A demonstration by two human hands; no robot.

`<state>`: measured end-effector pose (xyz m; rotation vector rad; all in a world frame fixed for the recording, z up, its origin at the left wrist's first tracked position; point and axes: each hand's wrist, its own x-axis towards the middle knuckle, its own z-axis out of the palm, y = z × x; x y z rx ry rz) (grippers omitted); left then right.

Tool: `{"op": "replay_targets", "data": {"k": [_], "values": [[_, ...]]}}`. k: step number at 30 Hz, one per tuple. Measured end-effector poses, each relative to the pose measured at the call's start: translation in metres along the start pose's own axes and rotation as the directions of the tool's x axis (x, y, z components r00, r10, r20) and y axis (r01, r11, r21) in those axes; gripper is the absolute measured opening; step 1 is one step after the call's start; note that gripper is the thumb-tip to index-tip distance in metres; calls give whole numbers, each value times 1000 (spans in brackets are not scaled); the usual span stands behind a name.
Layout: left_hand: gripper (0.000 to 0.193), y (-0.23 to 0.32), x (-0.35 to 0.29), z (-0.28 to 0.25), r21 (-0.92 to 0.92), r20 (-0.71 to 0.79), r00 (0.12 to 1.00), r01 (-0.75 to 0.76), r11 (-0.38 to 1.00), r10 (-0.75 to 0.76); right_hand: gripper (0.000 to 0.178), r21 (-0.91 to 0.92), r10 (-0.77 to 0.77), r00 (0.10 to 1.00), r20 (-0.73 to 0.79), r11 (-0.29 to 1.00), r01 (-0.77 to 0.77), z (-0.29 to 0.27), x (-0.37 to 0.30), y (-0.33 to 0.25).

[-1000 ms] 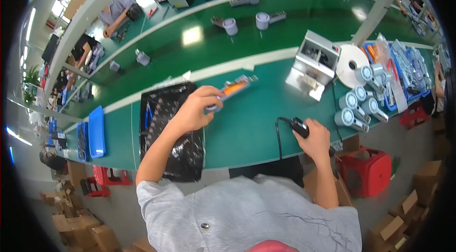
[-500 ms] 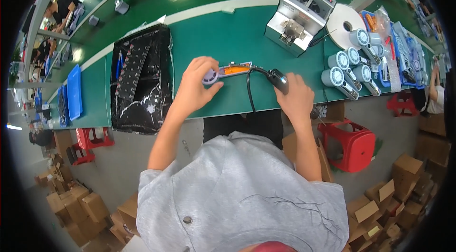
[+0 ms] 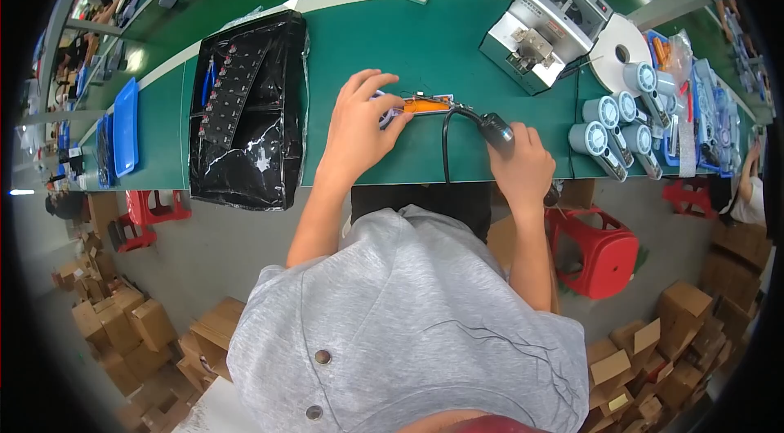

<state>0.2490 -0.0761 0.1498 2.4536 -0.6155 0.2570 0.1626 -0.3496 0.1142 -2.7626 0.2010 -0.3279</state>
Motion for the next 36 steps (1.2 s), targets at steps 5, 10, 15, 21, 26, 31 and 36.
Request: {"op": "replay_targets", "data": {"k": [5, 10, 15, 21, 26, 31, 36], "values": [[16, -4, -5, 11, -75, -114, 993, -37, 996, 28, 39, -1, 11, 1000, -12, 1000, -11, 0, 0, -1], [16, -12, -10, 18, -49, -102, 987, -126, 991, 120, 38, 0, 10, 1000, -1, 1000, -10, -1, 1, 0], [17, -11, -13, 22, 15, -119, 981, -150, 989, 151, 36, 20, 8, 1000, -7, 1000, -8, 0, 2, 0], [16, 1, -9, 21, 191, -126, 986, -86, 978, 111, 34, 23, 23, 1000, -10, 999, -23, 1, 1, 0], [16, 6, 1, 15, 138, 104, 988, 96, 986, -111, 34, 19, 30, 999, 11, 999, -31, 0, 1, 0], [16, 3, 6, 16, 101, 57, 996, 67, 993, -73, 36, 29, 34, 999, 2, 999, -34, -2, 2, -2], [14, -2, 0, 26, 97, -96, 995, -27, 995, 36, 28, 48, 73, 997, 8, 996, -74, -4, 3, -5]]}}
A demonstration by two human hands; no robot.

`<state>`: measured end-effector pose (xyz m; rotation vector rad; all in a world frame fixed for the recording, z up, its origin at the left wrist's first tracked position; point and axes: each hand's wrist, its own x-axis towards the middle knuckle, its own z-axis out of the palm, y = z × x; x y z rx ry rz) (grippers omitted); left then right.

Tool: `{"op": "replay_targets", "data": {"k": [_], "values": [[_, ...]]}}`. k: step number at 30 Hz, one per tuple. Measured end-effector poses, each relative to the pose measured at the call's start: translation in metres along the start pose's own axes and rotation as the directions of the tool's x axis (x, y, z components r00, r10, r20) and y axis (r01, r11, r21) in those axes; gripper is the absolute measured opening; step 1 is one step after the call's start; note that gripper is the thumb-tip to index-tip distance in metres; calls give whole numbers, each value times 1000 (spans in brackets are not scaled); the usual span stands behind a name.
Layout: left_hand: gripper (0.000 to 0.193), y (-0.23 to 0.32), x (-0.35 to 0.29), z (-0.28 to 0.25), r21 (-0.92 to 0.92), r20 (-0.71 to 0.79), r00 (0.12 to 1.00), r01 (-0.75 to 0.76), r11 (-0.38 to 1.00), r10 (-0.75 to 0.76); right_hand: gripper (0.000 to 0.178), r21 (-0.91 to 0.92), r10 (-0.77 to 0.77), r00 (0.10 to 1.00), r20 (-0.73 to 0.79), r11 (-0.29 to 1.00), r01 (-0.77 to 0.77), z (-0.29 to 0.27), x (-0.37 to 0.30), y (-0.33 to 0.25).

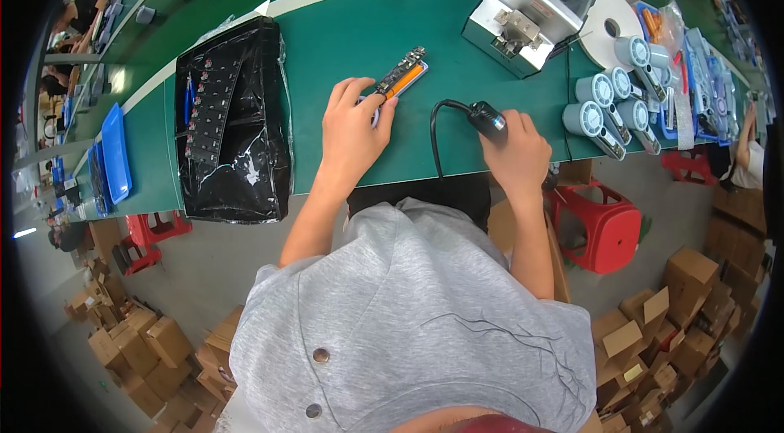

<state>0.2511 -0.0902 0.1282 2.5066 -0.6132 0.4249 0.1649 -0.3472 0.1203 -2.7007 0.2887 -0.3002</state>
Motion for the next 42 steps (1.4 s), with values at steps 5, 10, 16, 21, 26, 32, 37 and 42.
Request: {"op": "replay_targets", "data": {"k": [5, 10, 16, 21, 26, 32, 37, 42], "values": [[14, -2, -3, 9, -141, -171, 984, 19, 990, -43, 30, -2, -11, 1000, 8, 1000, 11, -1, 1, -1], [20, 1, 5, 4, -143, -153, 985, 52, 988, -74, 32, -4, -7, 1000, 7, 1000, 7, -1, 1, 0], [25, 12, 14, 5, -96, -102, 978, 175, 980, -185, 36, -16, -37, 999, 1, 999, 37, 1, 0, 1], [26, 5, 9, 6, -134, -118, 988, 86, 987, -102, 35, -21, -35, 999, -3, 999, 35, 2, -1, 3], [24, -1, -1, 1, -99, -120, 991, 43, 994, -55, 35, -31, -27, 1000, 11, 999, 27, 2, -1, 2], [23, -3, -6, -1, -163, -114, 992, 28, 986, -47, 35, -30, -30, 1000, -6, 999, 30, 2, -1, 1], [29, -3, -6, 1, -198, -96, 994, 29, 980, -48, 34, -16, -27, 1000, -11, 1000, 27, 0, -1, 1], [31, -6, -5, 2, -181, -122, 992, -22, 983, 0, 34, -18, -15, 1000, 5, 1000, 16, -1, 0, 0]]}}
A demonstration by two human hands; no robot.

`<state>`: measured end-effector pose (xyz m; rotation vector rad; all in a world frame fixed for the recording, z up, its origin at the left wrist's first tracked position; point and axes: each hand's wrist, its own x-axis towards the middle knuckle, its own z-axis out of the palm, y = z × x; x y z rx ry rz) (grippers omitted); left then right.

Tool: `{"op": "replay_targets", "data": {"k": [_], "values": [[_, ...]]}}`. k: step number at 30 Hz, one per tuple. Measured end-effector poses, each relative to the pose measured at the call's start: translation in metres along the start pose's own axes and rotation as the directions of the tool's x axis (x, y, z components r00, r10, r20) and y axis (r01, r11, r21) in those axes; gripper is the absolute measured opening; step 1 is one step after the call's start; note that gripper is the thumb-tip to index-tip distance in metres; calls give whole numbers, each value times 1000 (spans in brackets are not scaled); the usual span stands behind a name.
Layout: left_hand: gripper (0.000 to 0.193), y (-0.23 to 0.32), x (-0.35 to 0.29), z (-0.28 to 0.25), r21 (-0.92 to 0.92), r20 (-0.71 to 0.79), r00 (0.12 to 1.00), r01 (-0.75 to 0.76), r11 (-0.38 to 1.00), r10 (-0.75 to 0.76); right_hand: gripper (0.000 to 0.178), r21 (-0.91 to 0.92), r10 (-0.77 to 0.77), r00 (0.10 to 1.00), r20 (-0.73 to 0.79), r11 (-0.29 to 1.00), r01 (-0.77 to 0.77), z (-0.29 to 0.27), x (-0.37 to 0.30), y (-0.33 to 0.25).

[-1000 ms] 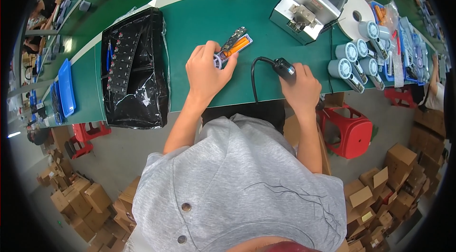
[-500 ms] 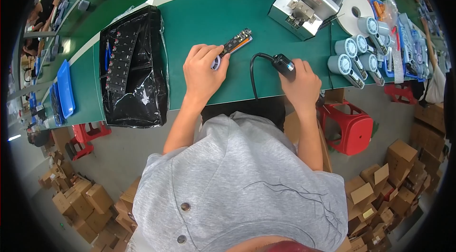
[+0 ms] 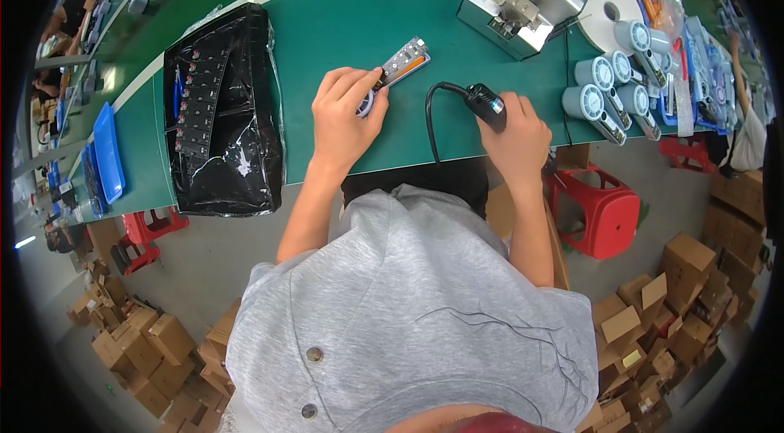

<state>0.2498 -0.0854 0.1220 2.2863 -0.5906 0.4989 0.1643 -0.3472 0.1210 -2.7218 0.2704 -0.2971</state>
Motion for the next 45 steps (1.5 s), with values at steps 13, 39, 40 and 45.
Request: {"op": "replay_targets", "data": {"k": [13, 39, 40, 45], "values": [[22, -1, 6, -9, 13, 149, 989, -5, 1000, 3, 36, 14, -36, 999, -30, 999, 36, 5, -1, 3], [26, 4, 15, -19, -6, 328, 941, -79, 997, 77, 34, -23, -37, 998, -44, 999, 36, 7, -1, 1], [29, 9, 10, -14, 14, 267, 963, -34, 999, 29, 34, -27, -39, 998, -44, 999, 38, 7, -1, 1], [30, 8, -3, -1, 2, 128, 989, 76, 997, -76, 34, -16, -51, 998, -31, 999, 51, 8, -1, 4]]}}
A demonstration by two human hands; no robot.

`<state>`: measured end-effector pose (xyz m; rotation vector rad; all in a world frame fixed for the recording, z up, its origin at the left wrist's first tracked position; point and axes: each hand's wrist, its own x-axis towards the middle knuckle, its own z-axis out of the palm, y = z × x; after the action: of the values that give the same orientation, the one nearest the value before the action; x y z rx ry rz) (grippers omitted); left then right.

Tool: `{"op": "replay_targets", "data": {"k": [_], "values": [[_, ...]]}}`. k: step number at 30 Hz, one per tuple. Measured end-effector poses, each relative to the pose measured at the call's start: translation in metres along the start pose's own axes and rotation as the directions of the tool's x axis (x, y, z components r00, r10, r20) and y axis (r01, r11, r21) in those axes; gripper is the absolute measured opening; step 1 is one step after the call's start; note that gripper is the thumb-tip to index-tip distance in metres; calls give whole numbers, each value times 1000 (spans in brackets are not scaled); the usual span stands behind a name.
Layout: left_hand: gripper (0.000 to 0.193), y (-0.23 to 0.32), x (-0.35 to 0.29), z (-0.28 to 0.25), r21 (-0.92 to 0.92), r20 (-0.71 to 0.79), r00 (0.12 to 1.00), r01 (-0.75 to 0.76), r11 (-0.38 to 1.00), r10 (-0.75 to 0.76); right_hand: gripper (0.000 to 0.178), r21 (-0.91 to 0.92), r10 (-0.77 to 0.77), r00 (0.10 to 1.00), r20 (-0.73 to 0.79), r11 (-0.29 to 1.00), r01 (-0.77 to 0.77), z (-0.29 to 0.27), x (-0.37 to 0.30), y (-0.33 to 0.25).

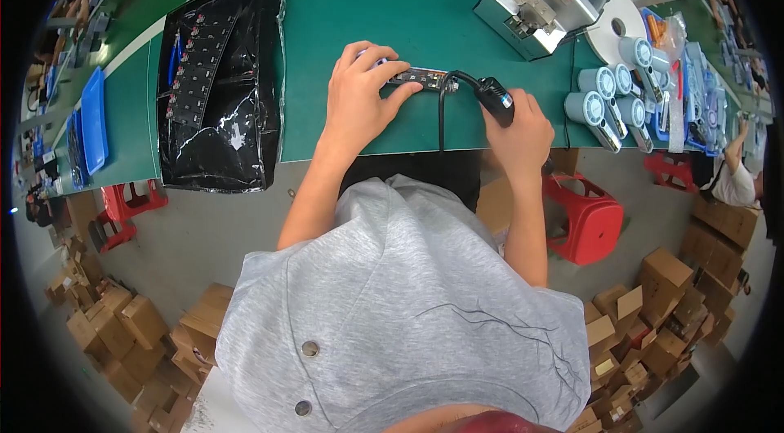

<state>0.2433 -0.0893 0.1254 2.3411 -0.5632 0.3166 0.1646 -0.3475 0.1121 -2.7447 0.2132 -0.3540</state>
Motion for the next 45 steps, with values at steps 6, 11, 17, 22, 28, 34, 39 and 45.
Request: {"op": "replay_targets", "data": {"k": [6, 11, 17, 22, 28, 34, 39, 45], "values": [[28, -8, 4, -1, -45, -19, 996, -83, 996, 82, 37, -17, 5, 1000, 1, 1000, -5, 0, -1, 0], [23, -12, 12, -12, -99, 74, 994, -70, 993, 78, 38, 3, 12, 1000, -10, 1000, -12, 1, -1, -1], [25, -20, 27, -19, -138, 223, 961, -138, 981, 166, 31, 64, -13, 1000, -6, 998, 13, -6, 3, -3], [26, -16, 34, -19, -149, 312, 938, -108, 983, 151, 37, 355, -93, 995, -37, 930, 100, -54, 23, -14], [27, 4, -2, -7, 129, 24, 992, -130, 983, 128, 16, 850, -49, 950, -309, 434, 299, -129, 73, -24], [27, 2, -18, 24, -155, -150, 983, 86, 984, -109, 20, 882, -38, 897, -440, 172, 439, -134, 173, -40], [48, 1, -22, 34, -227, -238, 963, 73, 971, -128, 26, 848, 209, 863, -460, 390, 358, -102, 208, -57], [74, -3, -23, 40, -320, -274, 931, 150, 935, -243, 28, 828, 100, 878, -469, 396, 397, -89, 203, -61]]}}
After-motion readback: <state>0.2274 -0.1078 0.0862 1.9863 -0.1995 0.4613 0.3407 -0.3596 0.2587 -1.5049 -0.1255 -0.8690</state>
